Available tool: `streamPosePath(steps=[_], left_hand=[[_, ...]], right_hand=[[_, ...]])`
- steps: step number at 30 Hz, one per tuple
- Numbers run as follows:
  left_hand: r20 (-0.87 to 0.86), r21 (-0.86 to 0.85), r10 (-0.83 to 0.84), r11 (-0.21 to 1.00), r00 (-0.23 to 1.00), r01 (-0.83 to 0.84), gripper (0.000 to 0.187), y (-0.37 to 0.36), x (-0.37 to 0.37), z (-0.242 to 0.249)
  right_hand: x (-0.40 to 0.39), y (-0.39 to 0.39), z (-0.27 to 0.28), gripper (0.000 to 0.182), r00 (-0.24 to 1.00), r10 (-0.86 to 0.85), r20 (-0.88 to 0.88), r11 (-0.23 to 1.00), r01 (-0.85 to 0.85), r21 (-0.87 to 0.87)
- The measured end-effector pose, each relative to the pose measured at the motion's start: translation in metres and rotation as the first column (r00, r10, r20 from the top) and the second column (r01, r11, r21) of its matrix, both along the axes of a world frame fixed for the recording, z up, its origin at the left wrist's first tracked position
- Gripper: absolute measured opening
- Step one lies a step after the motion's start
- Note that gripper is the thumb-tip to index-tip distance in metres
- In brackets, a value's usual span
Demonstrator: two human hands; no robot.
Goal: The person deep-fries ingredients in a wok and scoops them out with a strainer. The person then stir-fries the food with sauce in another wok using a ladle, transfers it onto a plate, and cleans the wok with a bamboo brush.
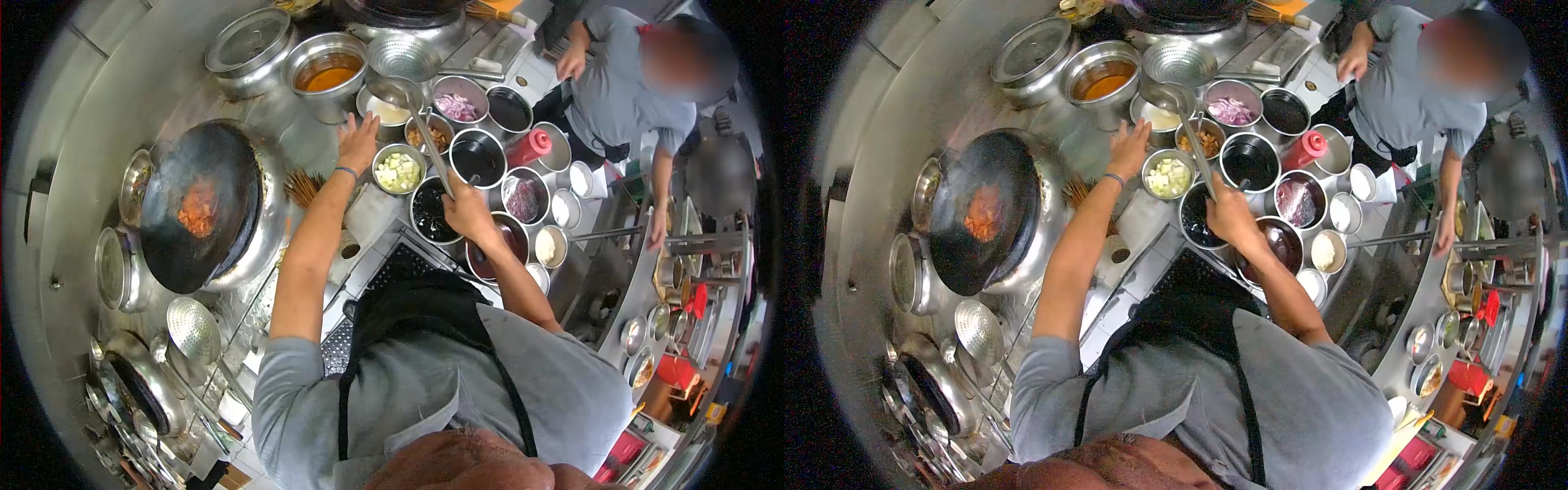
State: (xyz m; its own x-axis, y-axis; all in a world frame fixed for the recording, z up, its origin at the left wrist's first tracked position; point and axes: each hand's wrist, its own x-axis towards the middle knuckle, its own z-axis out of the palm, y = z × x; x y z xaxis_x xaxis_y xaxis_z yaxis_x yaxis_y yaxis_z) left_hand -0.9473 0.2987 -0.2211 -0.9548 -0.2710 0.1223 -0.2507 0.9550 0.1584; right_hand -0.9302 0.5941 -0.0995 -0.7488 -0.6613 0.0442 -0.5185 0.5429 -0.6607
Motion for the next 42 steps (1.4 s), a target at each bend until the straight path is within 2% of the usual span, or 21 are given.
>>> streamPosePath(steps=[2,4,9,12,14,16,18,19,22,24,26,28,29,31,34,36,37,38,39,40,42], left_hand=[[0.027,0.034,0.016,0.999,1.0,-0.017,0.058,-0.001,-0.002,0.003],[0.041,0.096,0.034,0.995,0.999,-0.038,0.059,0.004,0.006,0.006],[0.056,0.107,0.022,0.994,0.998,-0.028,0.058,0.003,0.007,-0.004],[0.104,0.093,0.043,0.994,0.994,-0.053,0.058,0.003,0.011,0.008],[0.105,0.106,0.035,0.993,0.994,-0.047,0.059,0.001,0.008,0.001],[0.114,0.125,0.023,0.991,0.993,-0.037,0.059,0.0,0.005,0.0],[0.129,0.13,0.016,0.991,0.992,-0.033,0.06,-0.002,0.004,0.003],[0.139,0.128,0.018,0.991,0.99,-0.036,0.06,-0.002,0.003,0.006],[0.143,0.157,0.01,0.987,0.99,-0.032,0.062,-0.002,0.01,0.004],[0.179,0.138,-0.009,0.99,0.984,-0.016,0.066,-0.003,0.011,0.009],[0.2,0.19,-0.022,0.982,0.98,-0.017,0.064,-0.004,0.018,0.018],[0.246,0.188,-0.026,0.982,0.969,-0.021,0.062,-0.003,0.034,0.022],[0.159,0.173,-0.029,0.985,0.987,0.001,0.059,-0.002,0.047,0.02],[-0.016,0.131,-0.044,0.99,0.999,0.045,0.053,-0.002,0.078,0.019],[-0.168,0.544,0.101,0.839,0.981,0.007,0.042,-0.003,0.154,0.058],[-0.24,0.696,0.394,0.707,0.887,-0.125,0.034,0.009,0.225,0.088],[-0.221,0.716,0.505,0.665,0.834,-0.213,0.036,0.013,0.262,0.097],[-0.139,0.91,0.72,0.364,0.68,-0.2,0.036,0.025,0.298,0.105],[-0.324,0.745,0.713,0.597,0.622,-0.298,0.038,0.023,0.34,0.087],[-0.415,0.562,0.723,0.681,0.552,-0.47,0.039,0.031,0.379,0.085],[-0.426,0.235,0.744,0.641,0.515,-0.731,0.063,0.046,0.454,0.071]], right_hand=[[0.006,0.002,0.005,0.051,0.999,0.017,0.045,1.0,-0.017,-0.007],[0.007,0.014,-0.002,0.05,0.999,0.021,-0.042,0.997,-0.024,-0.074],[0.01,-0.007,-0.02,0.055,0.999,-0.038,-0.014,0.999,0.038,0.022],[0.022,0.007,-0.008,0.05,1.0,0.022,-0.012,0.998,-0.023,-0.065],[0.022,0.005,0.006,0.048,0.991,-0.033,0.132,0.998,0.04,-0.054],[0.024,-0.008,-0.023,0.048,0.994,-0.087,-0.069,0.991,0.079,-0.11],[0.03,-0.006,-0.023,0.048,0.999,-0.05,0.016,0.999,0.05,-0.012],[0.034,-0.001,-0.019,0.048,0.999,-0.005,-0.039,0.996,0.001,-0.094],[0.034,0.002,0.003,0.047,0.99,-0.055,0.126,0.997,0.062,-0.053],[0.033,-0.011,-0.02,0.05,0.995,-0.093,-0.036,0.995,0.092,-0.03],[0.036,-0.011,-0.024,0.05,0.996,-0.077,0.049,0.996,0.076,0.037],[0.038,-0.001,-0.021,0.05,0.997,-0.052,0.059,0.996,0.057,-0.071],[0.037,0.001,-0.022,0.049,0.999,-0.038,0.031,0.992,0.042,-0.12],[0.041,-0.011,-0.012,0.049,0.997,-0.081,-0.011,0.996,0.08,-0.043],[0.047,-0.016,-0.025,0.052,0.993,-0.12,0.005,0.993,0.12,0.002],[0.05,-0.009,-0.02,0.054,0.991,-0.116,0.072,0.993,0.118,-0.029],[0.047,-0.005,-0.022,0.057,0.998,-0.062,-0.005,0.997,0.061,-0.047],[0.039,-0.004,-0.039,0.054,0.996,-0.081,-0.029,0.993,0.078,-0.09],[0.039,-0.011,-0.042,0.052,0.995,-0.098,-0.036,0.991,0.094,-0.094],[0.044,-0.021,-0.042,0.05,0.992,-0.117,-0.046,0.989,0.112,-0.098],[0.056,-0.025,-0.045,0.05,0.988,-0.152,-0.016,0.985,0.15,-0.084]])
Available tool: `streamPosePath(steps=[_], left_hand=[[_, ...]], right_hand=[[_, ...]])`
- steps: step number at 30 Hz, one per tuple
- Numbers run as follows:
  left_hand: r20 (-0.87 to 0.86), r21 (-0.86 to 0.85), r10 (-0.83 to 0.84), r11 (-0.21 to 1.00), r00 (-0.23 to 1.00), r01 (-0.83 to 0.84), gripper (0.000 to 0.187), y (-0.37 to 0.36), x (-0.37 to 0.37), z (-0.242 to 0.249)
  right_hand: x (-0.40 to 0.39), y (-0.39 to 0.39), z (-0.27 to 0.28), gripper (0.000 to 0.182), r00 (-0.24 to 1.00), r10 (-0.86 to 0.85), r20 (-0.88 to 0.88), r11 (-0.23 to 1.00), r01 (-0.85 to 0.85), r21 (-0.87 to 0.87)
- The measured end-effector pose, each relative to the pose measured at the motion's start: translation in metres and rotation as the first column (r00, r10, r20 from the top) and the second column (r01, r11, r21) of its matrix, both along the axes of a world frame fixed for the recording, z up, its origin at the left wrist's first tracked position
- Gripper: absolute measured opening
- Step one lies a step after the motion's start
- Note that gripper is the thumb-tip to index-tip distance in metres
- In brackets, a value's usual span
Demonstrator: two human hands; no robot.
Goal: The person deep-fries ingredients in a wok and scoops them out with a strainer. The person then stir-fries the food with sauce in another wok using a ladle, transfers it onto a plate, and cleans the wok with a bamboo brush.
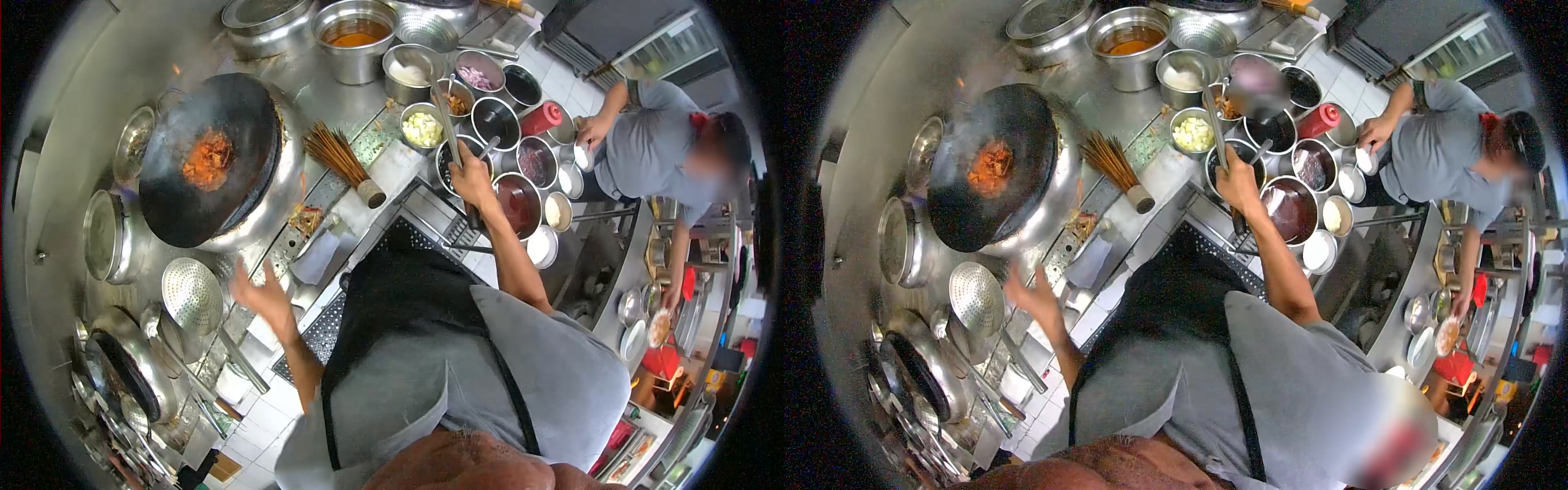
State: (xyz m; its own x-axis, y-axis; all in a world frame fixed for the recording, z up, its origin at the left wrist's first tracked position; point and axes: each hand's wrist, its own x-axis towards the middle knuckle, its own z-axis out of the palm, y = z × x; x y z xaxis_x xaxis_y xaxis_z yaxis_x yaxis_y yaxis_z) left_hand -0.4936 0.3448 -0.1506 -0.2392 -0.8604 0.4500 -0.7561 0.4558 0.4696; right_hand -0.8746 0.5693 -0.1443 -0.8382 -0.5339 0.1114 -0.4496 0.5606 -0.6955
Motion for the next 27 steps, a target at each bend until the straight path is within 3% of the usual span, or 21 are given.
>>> streamPosePath(steps=[1,4,6,7,8,10,12,13,14,16,17,20,21,22,24,25,26,27], left_hand=[[0.125,-0.167,0.094,0.983,0.988,-0.073,0.074,0.009,0.028,-0.008],[0.341,-0.003,0.3,0.948,0.891,-0.318,0.094,0.042,0.094,-0.067],[0.135,0.293,0.237,0.918,0.962,-0.267,0.101,0.05,0.11,-0.107],[0.104,0.348,0.18,0.915,0.978,-0.205,0.102,0.048,0.103,-0.102],[0.203,0.352,0.162,0.908,0.966,-0.226,0.099,0.053,0.097,-0.095],[0.172,0.383,0.171,0.896,0.97,-0.226,0.095,0.05,0.095,-0.094],[0.11,0.385,0.157,0.903,0.981,-0.188,0.085,0.049,0.095,-0.089],[0.082,0.386,0.142,0.908,0.986,-0.163,0.08,0.047,0.095,-0.085],[0.015,0.496,0.092,0.864,0.996,-0.088,0.075,0.043,0.096,-0.08],[-0.128,0.678,0.016,0.731,0.992,0.076,0.065,0.027,0.103,-0.07],[-0.19,0.66,-0.013,0.739,0.982,0.137,0.053,0.021,0.111,-0.084],[-0.133,0.744,0.031,0.664,0.991,0.079,0.052,0.009,0.116,-0.08],[-0.208,0.756,0.057,0.643,0.976,0.124,0.053,0.009,0.113,-0.075],[-0.173,0.708,0.027,0.698,0.984,0.105,0.054,0.009,0.112,-0.081],[-0.101,0.6,-0.017,0.797,0.995,0.074,0.057,0.013,0.105,-0.092],[0.077,0.431,-0.014,0.902,0.997,-0.02,0.06,0.02,0.101,-0.09],[0.014,0.529,0.047,0.847,0.999,-0.047,0.059,0.022,0.101,-0.085],[-0.038,0.623,0.109,0.78,0.993,-0.061,0.058,0.022,0.102,-0.074]], right_hand=[[0.002,0.002,0.006,0.051,1.0,0.008,0.018,1.0,-0.008,0.008],[-0.004,0.011,-0.001,0.053,0.999,0.024,0.037,1.0,-0.023,-0.016],[0.009,-0.009,0.023,0.052,0.995,-0.049,0.091,0.995,0.041,0.089],[0.01,-0.012,0.018,0.052,0.992,-0.041,0.116,0.996,0.031,0.086],[0.012,-0.013,0.011,0.052,0.99,-0.032,0.14,0.996,0.02,0.083],[0.012,-0.004,0.003,0.053,1.0,0.013,0.004,1.0,-0.013,0.007],[0.005,-0.004,0.004,0.053,0.962,-0.019,0.271,0.999,0.03,-0.037],[0.006,-0.013,0.002,0.053,0.994,-0.003,0.11,0.997,0.012,-0.079],[0.007,-0.014,0.003,0.052,0.999,-0.014,0.041,0.999,0.012,0.04],[0.005,-0.02,-0.018,0.051,1.0,-0.016,0.003,0.999,0.016,0.036],[0.002,-0.016,-0.019,0.05,0.995,-0.026,0.1,0.999,0.023,0.024],[0.005,-0.014,-0.004,0.049,0.948,-0.062,0.314,0.997,0.074,-0.026],[0.007,-0.016,0.0,0.049,0.938,-0.068,0.341,0.994,0.094,-0.062],[0.008,-0.021,-0.011,0.048,0.998,-0.06,0.029,0.995,0.062,-0.079],[0.011,-0.029,-0.012,0.049,0.993,-0.082,0.082,0.996,0.083,-0.013],[0.011,-0.031,-0.007,0.047,0.986,-0.042,0.163,0.996,0.054,-0.07],[0.013,-0.023,0.001,0.045,0.921,-0.039,0.389,0.987,0.096,-0.128],[0.013,-0.022,0.009,0.045,0.882,0.006,0.472,0.975,0.099,-0.198]])
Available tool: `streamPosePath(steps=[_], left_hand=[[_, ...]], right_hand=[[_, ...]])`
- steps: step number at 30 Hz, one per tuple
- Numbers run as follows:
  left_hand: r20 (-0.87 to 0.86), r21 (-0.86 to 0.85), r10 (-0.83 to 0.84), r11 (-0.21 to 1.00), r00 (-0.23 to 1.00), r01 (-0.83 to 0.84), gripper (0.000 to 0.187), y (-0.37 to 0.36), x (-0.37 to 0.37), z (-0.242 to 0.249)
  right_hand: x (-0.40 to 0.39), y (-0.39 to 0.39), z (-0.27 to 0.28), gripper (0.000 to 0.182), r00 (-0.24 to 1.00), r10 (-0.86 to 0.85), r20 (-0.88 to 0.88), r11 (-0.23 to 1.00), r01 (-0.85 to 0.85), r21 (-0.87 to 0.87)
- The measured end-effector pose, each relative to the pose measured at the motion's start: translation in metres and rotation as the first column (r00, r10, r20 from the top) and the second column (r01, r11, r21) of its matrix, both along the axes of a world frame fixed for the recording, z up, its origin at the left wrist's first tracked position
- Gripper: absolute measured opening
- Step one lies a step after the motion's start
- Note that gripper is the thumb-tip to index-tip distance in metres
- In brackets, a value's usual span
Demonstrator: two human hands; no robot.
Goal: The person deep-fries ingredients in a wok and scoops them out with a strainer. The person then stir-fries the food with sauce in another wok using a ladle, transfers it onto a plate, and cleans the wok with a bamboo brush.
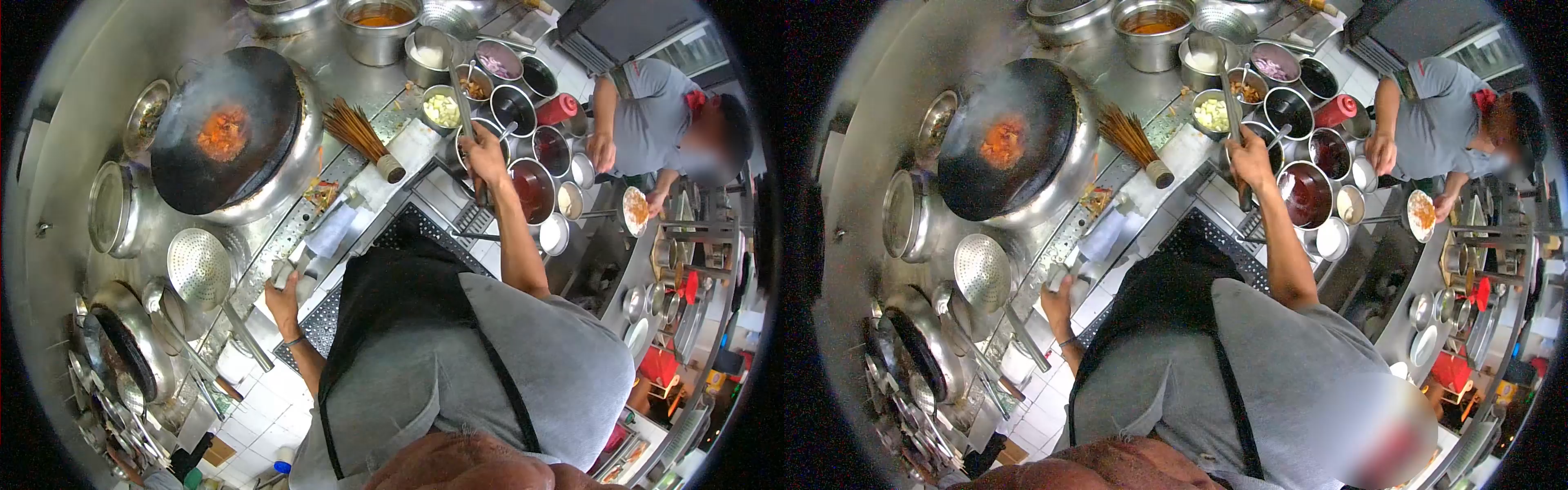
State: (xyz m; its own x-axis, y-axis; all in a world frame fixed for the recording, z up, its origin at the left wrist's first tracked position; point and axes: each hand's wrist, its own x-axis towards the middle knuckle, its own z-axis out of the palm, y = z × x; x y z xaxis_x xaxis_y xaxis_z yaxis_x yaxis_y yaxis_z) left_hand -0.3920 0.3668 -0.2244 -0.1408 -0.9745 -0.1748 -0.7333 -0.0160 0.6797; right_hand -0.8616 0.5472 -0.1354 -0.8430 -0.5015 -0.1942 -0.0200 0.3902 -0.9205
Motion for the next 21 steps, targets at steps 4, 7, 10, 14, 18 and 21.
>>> streamPosePath(steps=[4,7,10,14,18,21], left_hand=[[-0.387,0.341,0.253,0.933,0.887,-0.117,0.047,-0.012,0.032,-0.003],[-0.878,0.469,0.411,0.838,0.244,0.277,0.053,-0.018,0.047,0.025],[-0.815,0.357,0.474,0.864,-0.333,0.355,0.069,-0.012,0.023,0.067],[-0.622,0.153,0.544,0.789,-0.562,0.595,0.074,-0.012,0.004,0.071],[-0.62,0.043,0.572,0.707,-0.536,0.706,0.081,-0.013,-0.022,0.074],[-0.668,0.348,0.608,0.765,-0.429,0.541,0.064,-0.013,-0.029,0.062]], right_hand=[[-0.01,-0.004,-0.012,0.031,0.999,-0.025,0.036,0.991,0.029,-0.127],[-0.02,-0.012,-0.007,0.019,0.984,-0.013,0.177,0.978,0.05,-0.205],[-0.027,-0.009,0.008,0.006,0.923,-0.021,0.384,0.934,0.155,-0.323],[-0.036,-0.001,0.021,0.003,0.864,0.038,0.502,0.874,0.215,-0.436],[-0.035,0.011,0.037,0.009,0.843,0.054,0.535,0.84,0.251,-0.48],[-0.029,0.019,0.053,0.004,0.865,0.099,0.492,0.84,0.192,-0.507]])
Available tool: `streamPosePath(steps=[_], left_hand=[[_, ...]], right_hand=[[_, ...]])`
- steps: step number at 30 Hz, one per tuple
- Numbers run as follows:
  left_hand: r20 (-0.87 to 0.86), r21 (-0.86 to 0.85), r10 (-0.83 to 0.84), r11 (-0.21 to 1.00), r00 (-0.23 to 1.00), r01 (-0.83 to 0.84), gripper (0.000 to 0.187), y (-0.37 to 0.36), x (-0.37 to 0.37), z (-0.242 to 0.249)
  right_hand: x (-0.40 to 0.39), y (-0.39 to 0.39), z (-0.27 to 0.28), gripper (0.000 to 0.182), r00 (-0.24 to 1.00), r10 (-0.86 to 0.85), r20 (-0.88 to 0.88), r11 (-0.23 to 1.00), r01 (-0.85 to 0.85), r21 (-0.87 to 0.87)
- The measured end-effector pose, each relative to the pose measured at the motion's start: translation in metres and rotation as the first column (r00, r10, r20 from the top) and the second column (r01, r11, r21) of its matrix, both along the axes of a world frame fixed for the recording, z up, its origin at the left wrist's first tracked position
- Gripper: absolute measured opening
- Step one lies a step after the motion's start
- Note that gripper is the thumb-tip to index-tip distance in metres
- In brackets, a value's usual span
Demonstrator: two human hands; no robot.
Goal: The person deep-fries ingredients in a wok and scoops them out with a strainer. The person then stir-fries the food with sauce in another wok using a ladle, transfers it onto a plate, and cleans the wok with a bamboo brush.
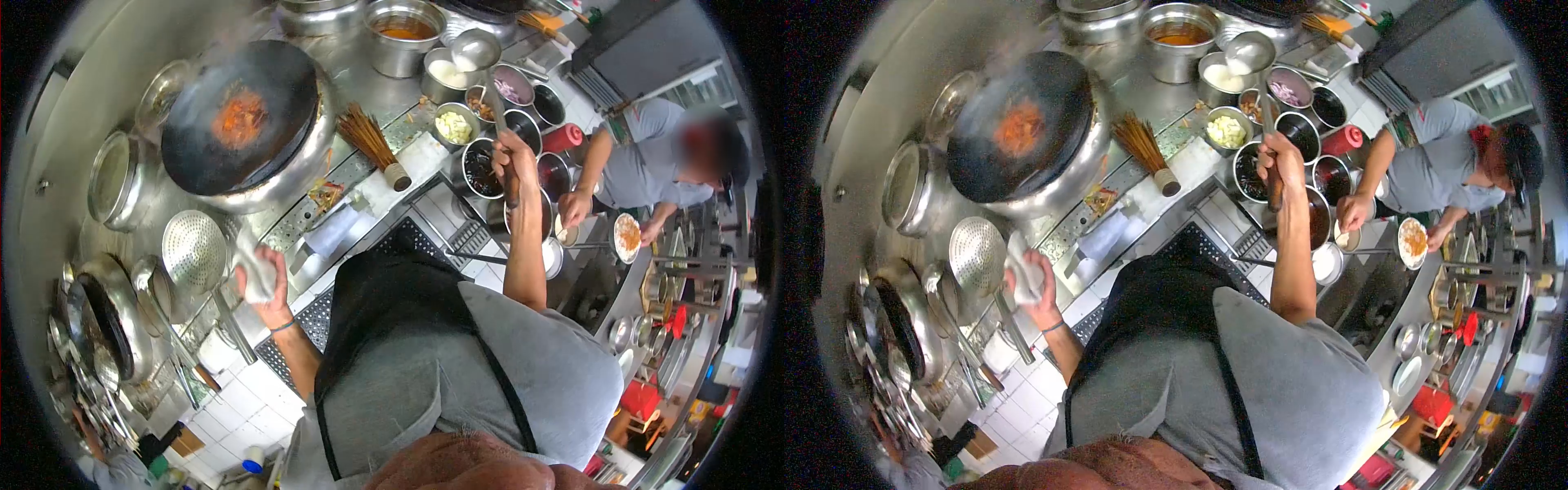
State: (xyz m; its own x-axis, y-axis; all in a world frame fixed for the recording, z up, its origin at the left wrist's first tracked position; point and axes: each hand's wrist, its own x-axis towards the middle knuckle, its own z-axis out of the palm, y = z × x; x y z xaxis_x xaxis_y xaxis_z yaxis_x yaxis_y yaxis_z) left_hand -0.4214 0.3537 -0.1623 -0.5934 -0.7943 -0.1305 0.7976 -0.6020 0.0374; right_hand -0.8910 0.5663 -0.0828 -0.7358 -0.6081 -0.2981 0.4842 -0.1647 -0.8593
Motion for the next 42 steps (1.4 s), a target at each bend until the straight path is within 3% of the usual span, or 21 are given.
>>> streamPosePath(steps=[2,6,8,9,10,12,14,17,20,22,26,27,30,31,34,38,39,40,42], left_hand=[[0.094,0.022,-0.014,1.0,0.996,0.011,0.055,-0.004,-0.015,0.011],[0.205,0.069,-0.145,0.989,0.968,0.134,0.044,-0.025,-0.02,-0.012],[0.303,0.093,-0.224,0.974,0.926,0.205,0.038,-0.053,-0.017,-0.048],[0.392,0.139,-0.168,0.983,0.904,0.123,0.037,-0.058,-0.027,-0.033],[0.479,0.182,-0.119,0.983,0.87,0.034,0.038,-0.058,-0.046,-0.008],[0.583,0.006,0.01,1.0,0.812,-0.016,0.047,-0.063,-0.06,0.02],[0.586,-0.09,0.026,0.995,0.81,0.033,0.061,-0.085,-0.064,0.014],[0.669,-0.05,0.04,0.999,0.742,-0.009,0.068,-0.11,-0.083,0.025],[0.767,-0.076,0.01,0.994,0.642,0.076,0.038,-0.134,-0.1,0.006],[0.779,-0.064,-0.03,0.99,0.626,0.127,0.03,-0.134,-0.099,0.011],[0.729,0.012,-0.135,0.983,0.671,0.185,0.024,-0.133,-0.102,0.033],[0.643,0.082,-0.224,0.971,0.732,0.225,0.024,-0.147,-0.099,0.022],[0.577,0.289,-0.327,0.939,0.749,0.188,0.023,-0.171,-0.101,0.008],[0.506,0.285,-0.336,0.934,0.794,0.213,0.017,-0.178,-0.102,0.001],[0.57,0.186,-0.253,0.966,0.782,0.177,0.012,-0.181,-0.101,-0.014],[0.631,0.093,-0.263,0.96,0.73,0.265,0.015,-0.165,-0.099,-0.016],[0.669,0.08,-0.221,0.97,0.71,0.228,0.02,-0.144,-0.104,0.005],[0.582,0.042,-0.253,0.958,0.773,0.283,0.02,-0.133,-0.103,0.004],[0.56,0.028,-0.291,0.942,0.775,0.334,0.019,-0.117,-0.097,0.023]], right_hand=[[0.004,0.0,0.006,0.002,0.998,0.001,-0.066,1.0,-0.002,-0.014],[0.018,-0.006,0.019,0.009,0.997,-0.022,-0.071,0.998,0.018,-0.055],[0.029,-0.011,0.031,0.01,0.999,-0.029,-0.034,0.995,0.025,-0.1],[0.026,-0.008,0.029,0.01,0.998,0.056,-0.017,0.988,-0.058,-0.146],[0.021,-0.008,0.025,0.009,0.99,0.141,0.0,0.971,-0.139,-0.192],[0.03,-0.018,0.033,0.007,0.981,0.175,0.085,0.943,-0.142,-0.299],[0.039,-0.031,0.038,0.007,0.948,0.303,0.094,0.898,-0.252,-0.361],[0.059,-0.053,0.036,0.01,0.909,0.407,0.091,0.859,-0.348,-0.375],[0.088,-0.087,0.041,0.013,0.907,0.418,0.059,0.882,-0.389,-0.267],[0.104,-0.111,0.045,0.012,0.875,0.484,0.015,0.856,-0.47,-0.215],[0.121,-0.158,0.047,0.016,0.747,0.663,0.057,0.714,-0.607,-0.349],[0.126,-0.167,0.049,0.016,0.728,0.684,0.048,0.692,-0.627,-0.357],[0.138,-0.192,0.066,0.018,0.677,0.736,-0.015,0.623,-0.685,-0.377],[0.14,-0.198,0.071,0.02,0.664,0.746,-0.047,0.602,-0.703,-0.378],[0.146,-0.211,0.084,0.021,0.626,0.773,-0.099,0.543,-0.735,-0.407],[0.151,-0.219,0.098,0.023,0.589,0.799,-0.117,0.484,-0.746,-0.457],[0.151,-0.216,0.103,0.024,0.584,0.802,-0.126,0.477,-0.753,-0.453],[0.151,-0.211,0.106,0.025,0.58,0.805,-0.129,0.474,-0.758,-0.448],[0.15,-0.203,0.109,0.026,0.594,0.79,-0.152,0.486,-0.757,-0.436]])
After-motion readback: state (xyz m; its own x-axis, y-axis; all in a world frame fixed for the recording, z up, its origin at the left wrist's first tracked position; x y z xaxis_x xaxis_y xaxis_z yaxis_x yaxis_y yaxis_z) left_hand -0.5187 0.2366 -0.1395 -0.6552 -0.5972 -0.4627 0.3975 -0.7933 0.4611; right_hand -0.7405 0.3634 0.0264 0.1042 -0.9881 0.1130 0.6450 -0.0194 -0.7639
